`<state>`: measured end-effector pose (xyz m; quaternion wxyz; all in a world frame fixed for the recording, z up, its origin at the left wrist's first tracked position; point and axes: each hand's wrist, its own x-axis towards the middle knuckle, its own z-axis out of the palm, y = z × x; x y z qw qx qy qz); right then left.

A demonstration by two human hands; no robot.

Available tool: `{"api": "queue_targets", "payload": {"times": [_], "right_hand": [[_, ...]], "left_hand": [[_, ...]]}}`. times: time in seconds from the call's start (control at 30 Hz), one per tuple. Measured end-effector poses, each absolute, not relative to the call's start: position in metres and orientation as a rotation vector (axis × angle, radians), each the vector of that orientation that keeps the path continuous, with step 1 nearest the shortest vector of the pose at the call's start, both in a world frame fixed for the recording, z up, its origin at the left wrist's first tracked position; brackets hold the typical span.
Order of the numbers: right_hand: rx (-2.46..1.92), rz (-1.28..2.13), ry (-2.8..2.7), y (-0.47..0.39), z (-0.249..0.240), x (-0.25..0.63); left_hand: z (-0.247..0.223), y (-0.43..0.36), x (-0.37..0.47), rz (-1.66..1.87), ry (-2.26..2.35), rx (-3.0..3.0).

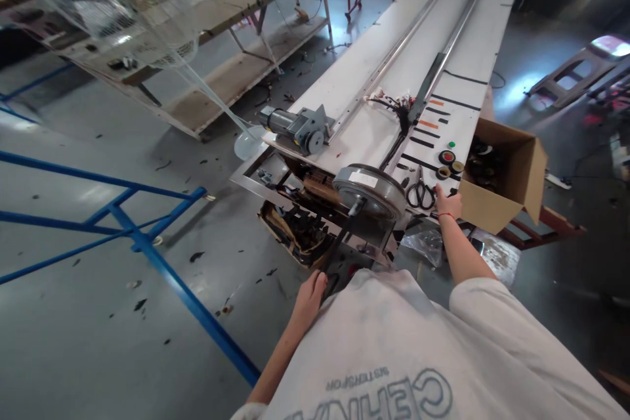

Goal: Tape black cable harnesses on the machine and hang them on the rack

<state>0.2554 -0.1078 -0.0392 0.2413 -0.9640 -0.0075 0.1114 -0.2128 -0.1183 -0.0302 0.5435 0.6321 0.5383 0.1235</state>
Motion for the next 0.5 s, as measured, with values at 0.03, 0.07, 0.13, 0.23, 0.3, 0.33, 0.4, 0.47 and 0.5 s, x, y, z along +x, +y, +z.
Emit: {"api": "queue_targets", "payload": {"times": [0.03,0.07,0.13,0.23,0.3,0.33,0.4,0.47,0.5], "right_hand": [[-2.638,0.315,-0.021,-0.108,-0.038,0.255],[-2.640,0.322,-0.019,-0.108,-0.036,0.254],[-2.641,0.328,-0.014,-0.108,-0.034,0.253],[-2.633,0.331,-0.020,-0.109,-0.034,0.253],[-2.631,0.337,-0.028,-0.109,-0.035,0.254],[-2.630,0.339,-0.031,-0.109,-0.036,0.255],[-2.628,0.341,-0.039,-0.110,-0.037,0.255],[-2.625,0.337,-0.049,-0.110,-0.038,0.255],[-2.622,0.334,-0.052,-0.110,-0.039,0.255]], "left_hand": [[-0.024,-0.119,-0.209,0.301,1.298,1.522],[-0.018,-0.119,-0.203,0.313,1.312,1.541],[-0.011,-0.117,-0.190,0.332,1.310,1.555],[-0.007,-0.111,-0.172,0.357,1.292,1.579],[-0.006,-0.106,-0.163,0.364,1.277,1.583],[-0.006,-0.104,-0.159,0.367,1.270,1.581],[-0.006,-0.101,-0.152,0.373,1.251,1.562],[-0.006,-0.097,-0.146,0.364,1.220,1.507],[-0.007,-0.094,-0.144,0.341,1.184,1.459]]}}
